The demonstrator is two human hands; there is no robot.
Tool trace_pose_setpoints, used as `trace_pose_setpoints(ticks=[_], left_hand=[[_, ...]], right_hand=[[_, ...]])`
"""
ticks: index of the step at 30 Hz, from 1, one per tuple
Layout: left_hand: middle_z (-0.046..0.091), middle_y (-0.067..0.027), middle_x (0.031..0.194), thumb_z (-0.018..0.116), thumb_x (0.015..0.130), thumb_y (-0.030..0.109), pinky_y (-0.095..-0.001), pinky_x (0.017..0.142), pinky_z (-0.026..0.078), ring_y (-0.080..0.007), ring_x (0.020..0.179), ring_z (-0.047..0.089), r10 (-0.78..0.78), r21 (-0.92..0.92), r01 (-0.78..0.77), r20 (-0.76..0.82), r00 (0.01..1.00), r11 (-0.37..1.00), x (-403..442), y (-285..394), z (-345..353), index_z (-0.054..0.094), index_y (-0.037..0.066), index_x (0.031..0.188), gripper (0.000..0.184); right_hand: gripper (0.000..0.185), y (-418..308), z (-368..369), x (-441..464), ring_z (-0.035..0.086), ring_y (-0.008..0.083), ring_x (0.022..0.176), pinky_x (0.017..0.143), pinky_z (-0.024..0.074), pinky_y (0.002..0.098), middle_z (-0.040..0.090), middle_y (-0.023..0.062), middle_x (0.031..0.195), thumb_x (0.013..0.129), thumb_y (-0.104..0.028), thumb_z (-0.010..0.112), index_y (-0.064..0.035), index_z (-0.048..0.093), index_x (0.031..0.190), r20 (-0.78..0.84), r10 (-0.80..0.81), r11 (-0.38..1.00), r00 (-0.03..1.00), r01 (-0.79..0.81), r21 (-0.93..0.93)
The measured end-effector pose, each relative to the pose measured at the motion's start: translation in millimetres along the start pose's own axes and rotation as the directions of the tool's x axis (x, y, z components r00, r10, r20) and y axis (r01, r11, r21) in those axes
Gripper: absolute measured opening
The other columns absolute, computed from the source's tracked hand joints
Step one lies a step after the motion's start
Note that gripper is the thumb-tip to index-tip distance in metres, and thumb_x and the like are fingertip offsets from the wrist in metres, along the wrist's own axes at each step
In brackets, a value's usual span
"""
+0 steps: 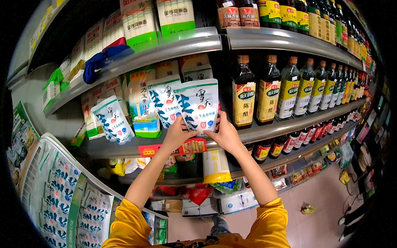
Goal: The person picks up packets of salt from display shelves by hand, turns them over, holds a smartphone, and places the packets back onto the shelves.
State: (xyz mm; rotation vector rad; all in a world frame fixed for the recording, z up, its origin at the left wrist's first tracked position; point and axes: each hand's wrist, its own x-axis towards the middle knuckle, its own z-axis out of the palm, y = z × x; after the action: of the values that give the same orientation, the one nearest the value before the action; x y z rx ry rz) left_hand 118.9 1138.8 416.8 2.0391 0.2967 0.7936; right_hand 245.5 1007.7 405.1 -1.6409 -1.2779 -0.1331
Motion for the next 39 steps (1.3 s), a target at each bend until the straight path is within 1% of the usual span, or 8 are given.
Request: trace_pose_setpoints(ticks=[2, 15, 16, 18, 21, 28, 31, 39], left_hand=[[0.059, -0.0133, 0.087, 0.070, 0.065, 0.013, -0.0268, 0.065, 0.048, -0.0178, 0.078, 0.060, -0.049, 0.182, 0.056, -0.042, 0.998, 0.982, -3, 9, 0, 0.041, 0.000, 0.088, 0.040], [0.059, -0.0133, 0.070, 0.071, 0.064, 0.022, -0.0279, 0.055, 0.047, -0.0212, 0.065, 0.061, 0.089, 0.454, -0.017, -0.138, 0.986, 0.891, 12, -7, 9, 0.042, -0.001, 0.079, 0.040], [0.059, -0.0133, 0.070, 0.071, 0.064, 0.022, -0.0279, 0.055, 0.047, -0.0212, 0.065, 0.061, 0.090, 0.454, -0.018, -0.138, 0.986, 0.891, 15, -12, 10, 0.042, -0.001, 0.079, 0.040], [0.055, -0.0199, 0.066, 0.071, 0.062, 0.023, -0.0375, 0.055, 0.044, -0.0353, 0.064, 0.056, 0.163, 0.402, -0.082, -0.173, 0.971, 0.912, 21, -22, 13, 0.042, -0.002, 0.079, 0.042], [0.055, -0.0223, 0.067, 0.072, 0.061, 0.023, -0.0389, 0.056, 0.044, -0.0374, 0.065, 0.055, 0.172, 0.439, -0.071, -0.194, 0.966, 0.896, 26, -23, 15, 0.045, -0.004, 0.076, 0.041], [0.055, -0.0242, 0.069, 0.071, 0.062, 0.022, -0.0398, 0.057, 0.044, -0.0380, 0.067, 0.056, 0.104, 0.486, 0.010, -0.208, 0.973, 0.874, 38, -20, 19, 0.049, -0.006, 0.072, 0.038], [0.055, -0.0208, 0.061, 0.070, 0.063, 0.026, -0.0364, 0.052, 0.044, -0.0333, 0.058, 0.057, 0.231, 0.572, -0.052, -0.244, 0.942, 0.818, 43, -28, 23, 0.050, -0.006, 0.066, 0.039], [0.052, -0.0224, 0.055, 0.065, 0.069, 0.032, -0.0392, 0.049, 0.042, -0.0357, 0.054, 0.055, 0.227, 0.544, -0.046, -0.271, 0.935, 0.838, 45, -27, 22, 0.049, -0.006, 0.062, 0.043]], right_hand=[[0.061, 2, 1, -2, 0.056, 0.0255, 0.067, 0.058, 0.0448, 0.0326, 0.055, 0.0146, 0.076, 0.066, -0.024, 0.068, 0.0024, 0.032, 0.108, -0.003, -0.011, 1.000, 1.000, 0.011, -0.023], [0.061, 12, 7, 12, 0.058, 0.0309, 0.071, 0.060, 0.0457, 0.0361, 0.057, 0.0172, 0.079, 0.065, -0.022, 0.068, 0.0013, 0.032, 0.108, 0.016, 0.072, 0.994, 0.997, -0.071, -0.080], [0.061, 12, 7, 13, 0.058, 0.0320, 0.072, 0.060, 0.0457, 0.0366, 0.057, 0.0182, 0.081, 0.065, -0.021, 0.068, 0.0013, 0.032, 0.109, 0.021, 0.094, 0.992, 0.995, -0.092, -0.086], [0.062, 13, 8, 16, 0.057, 0.0337, 0.075, 0.062, 0.0455, 0.0375, 0.057, 0.0197, 0.083, 0.066, -0.021, 0.068, 0.0013, 0.031, 0.110, 0.017, 0.092, 0.992, 0.996, -0.090, -0.084], [0.064, 20, 13, 20, 0.057, 0.0313, 0.075, 0.064, 0.0456, 0.0359, 0.056, 0.0191, 0.085, 0.067, -0.021, 0.067, 0.0021, 0.030, 0.114, 0.002, 0.082, 0.990, 0.997, -0.081, -0.112], [0.063, 36, 23, 32, 0.054, 0.0340, 0.087, 0.075, 0.0431, 0.0353, 0.053, 0.0229, 0.099, 0.071, -0.022, 0.063, 0.0045, 0.031, 0.119, -0.047, 0.035, 0.993, 0.998, -0.040, -0.113], [0.059, 39, 27, 37, 0.050, 0.0361, 0.095, 0.081, 0.0401, 0.0363, 0.050, 0.0251, 0.104, 0.074, -0.024, 0.060, 0.0048, 0.033, 0.117, -0.074, 0.010, 0.991, 0.997, -0.020, -0.129], [0.054, 34, 30, 36, 0.048, 0.0411, 0.089, 0.075, 0.0402, 0.0411, 0.048, 0.0257, 0.097, 0.077, -0.031, 0.055, 0.0046, 0.037, 0.113, -0.139, 0.027, 0.993, 0.990, -0.042, -0.106]])
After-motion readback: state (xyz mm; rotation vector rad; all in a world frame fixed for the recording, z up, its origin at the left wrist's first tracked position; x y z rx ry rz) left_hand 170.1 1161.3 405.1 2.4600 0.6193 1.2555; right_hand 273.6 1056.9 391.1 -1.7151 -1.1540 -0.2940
